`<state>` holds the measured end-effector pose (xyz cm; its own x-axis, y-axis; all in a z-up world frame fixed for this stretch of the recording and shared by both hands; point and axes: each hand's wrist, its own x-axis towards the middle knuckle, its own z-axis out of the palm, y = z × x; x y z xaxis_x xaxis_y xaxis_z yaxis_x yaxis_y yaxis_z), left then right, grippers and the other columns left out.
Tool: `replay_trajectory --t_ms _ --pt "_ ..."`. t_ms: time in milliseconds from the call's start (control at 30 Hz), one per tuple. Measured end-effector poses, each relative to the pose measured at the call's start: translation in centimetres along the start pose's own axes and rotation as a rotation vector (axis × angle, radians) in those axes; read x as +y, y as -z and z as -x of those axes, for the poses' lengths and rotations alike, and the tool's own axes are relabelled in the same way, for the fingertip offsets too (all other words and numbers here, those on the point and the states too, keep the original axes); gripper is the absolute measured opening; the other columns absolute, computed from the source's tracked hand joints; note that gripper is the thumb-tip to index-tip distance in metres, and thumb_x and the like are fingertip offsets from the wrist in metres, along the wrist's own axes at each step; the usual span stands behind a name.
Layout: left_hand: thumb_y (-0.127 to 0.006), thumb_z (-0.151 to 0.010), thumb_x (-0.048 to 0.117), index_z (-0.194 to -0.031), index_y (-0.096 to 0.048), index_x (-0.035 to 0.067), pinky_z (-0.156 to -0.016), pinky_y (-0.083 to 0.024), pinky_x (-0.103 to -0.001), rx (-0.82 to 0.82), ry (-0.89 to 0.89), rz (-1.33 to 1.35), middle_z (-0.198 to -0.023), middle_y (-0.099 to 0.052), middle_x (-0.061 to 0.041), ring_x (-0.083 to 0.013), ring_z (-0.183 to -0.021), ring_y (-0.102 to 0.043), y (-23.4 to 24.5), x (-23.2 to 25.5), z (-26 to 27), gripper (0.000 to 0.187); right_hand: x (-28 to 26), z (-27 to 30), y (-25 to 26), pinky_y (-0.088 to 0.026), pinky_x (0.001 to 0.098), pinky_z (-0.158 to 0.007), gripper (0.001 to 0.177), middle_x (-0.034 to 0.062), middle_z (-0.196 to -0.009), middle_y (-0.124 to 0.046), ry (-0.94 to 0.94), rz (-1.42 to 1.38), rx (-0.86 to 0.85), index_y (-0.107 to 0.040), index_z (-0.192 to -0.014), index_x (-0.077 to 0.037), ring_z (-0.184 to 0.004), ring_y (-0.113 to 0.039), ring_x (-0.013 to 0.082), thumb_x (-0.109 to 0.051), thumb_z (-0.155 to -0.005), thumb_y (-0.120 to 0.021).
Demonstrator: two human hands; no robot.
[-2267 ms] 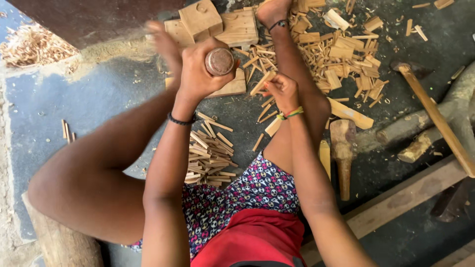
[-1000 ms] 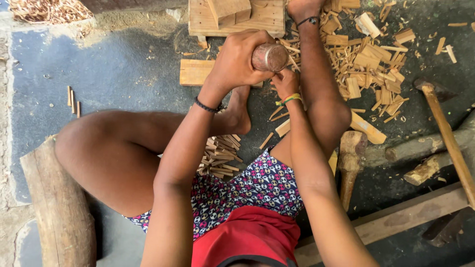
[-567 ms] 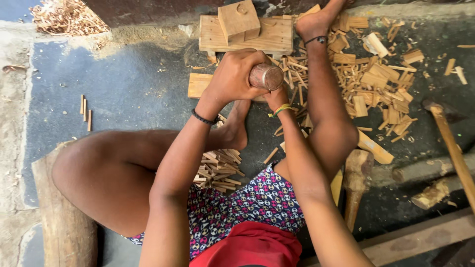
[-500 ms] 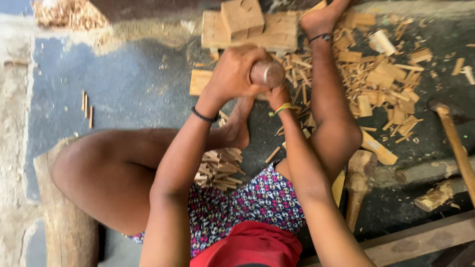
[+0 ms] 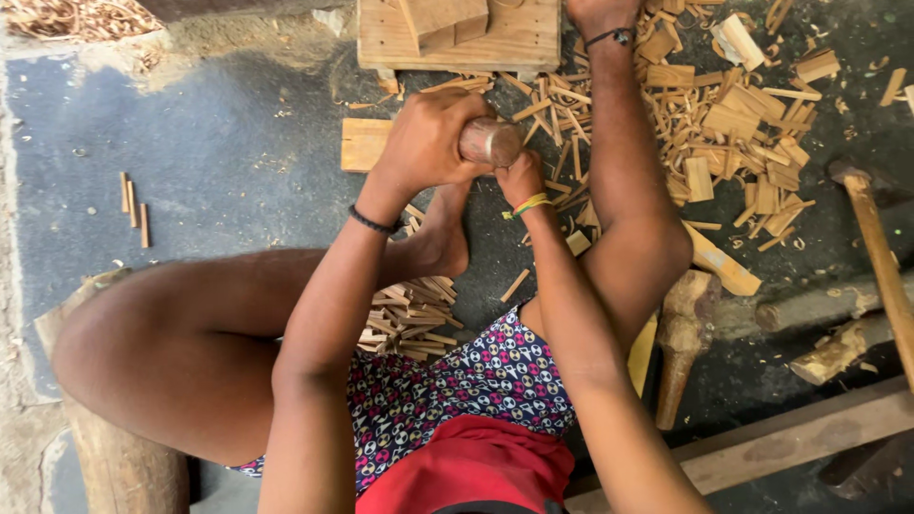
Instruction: The person sits on the floor and uses a chisel and mallet to carve small wooden pieces from a larger plank. They repeatedly strike the chisel to split off thin strips, which accumulate on the floor.
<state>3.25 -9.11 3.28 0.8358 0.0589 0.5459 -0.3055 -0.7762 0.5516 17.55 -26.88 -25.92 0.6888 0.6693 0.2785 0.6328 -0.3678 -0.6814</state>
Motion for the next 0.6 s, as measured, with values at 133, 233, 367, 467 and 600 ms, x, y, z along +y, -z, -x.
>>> replay_trajectory --t_ms 133,233,367,467,600 --pt "-0.089 -0.074 0.034 -0.096 -0.065 0.009 -0.072 -0.055 -0.044 0.026 -0.015 0.007 -0.086 -0.069 -0.012 -0.0357 -0.081 -0.069 0.2 0.1 0.0 0.041 0.1 -0.1 -0.5 -0.054 0.0539 -0.072 0.018 0.0290 -0.082 -0.067 -0.057 0.016 -0.027 -0.067 -0.083 0.005 -0.083 -0.066 0.0502 -0.011 -0.080 -0.074" --pt "-0.090 -0.073 0.034 -0.095 -0.064 0.008 -0.072 -0.055 -0.045 0.025 -0.002 -0.020 -0.085 -0.069 -0.013 -0.0371 -0.082 -0.068 0.5 -0.2 0.2 0.043 -0.9 -0.4 0.3 -0.053 0.0562 -0.076 0.014 0.0262 -0.081 -0.069 0.035 0.069 -0.035 -0.068 -0.081 0.002 -0.081 -0.066 0.0490 -0.010 -0.085 -0.072" --pt "-0.088 -0.068 0.031 -0.096 -0.065 0.007 -0.071 -0.054 -0.044 0.029 0.014 -0.015 -0.086 -0.069 -0.013 -0.0371 -0.081 -0.068 1.3 0.0 -0.2 0.044 -4.3 -1.0 2.2 -0.052 0.0549 -0.072 0.008 0.0257 -0.085 -0.069 0.087 -0.045 -0.017 -0.070 -0.092 0.000 -0.083 -0.065 0.0478 -0.007 -0.090 -0.067" --pt "-0.089 -0.068 0.031 -0.098 -0.066 0.007 -0.072 -0.054 -0.045 0.060 0.003 -0.029 -0.087 -0.069 -0.013 -0.0372 -0.082 -0.068 1.3 0.0 -0.4 0.045 -5.6 -0.8 3.2 -0.052 0.0536 -0.070 0.008 0.0246 -0.086 -0.069 0.073 -0.079 -0.002 -0.069 -0.094 0.000 -0.082 -0.066 0.0469 -0.007 -0.092 -0.066" --pt "-0.089 -0.067 0.031 -0.097 -0.065 0.008 -0.071 -0.055 -0.044 0.046 -0.026 -0.041 -0.087 -0.069 -0.012 -0.0360 -0.082 -0.069 1.3 -0.1 -0.2 0.046 -5.4 -1.2 3.0 -0.051 0.0541 -0.071 0.008 0.0242 -0.085 -0.069 0.093 -0.063 -0.005 -0.069 -0.093 0.000 -0.081 -0.066 0.0466 -0.007 -0.092 -0.066"
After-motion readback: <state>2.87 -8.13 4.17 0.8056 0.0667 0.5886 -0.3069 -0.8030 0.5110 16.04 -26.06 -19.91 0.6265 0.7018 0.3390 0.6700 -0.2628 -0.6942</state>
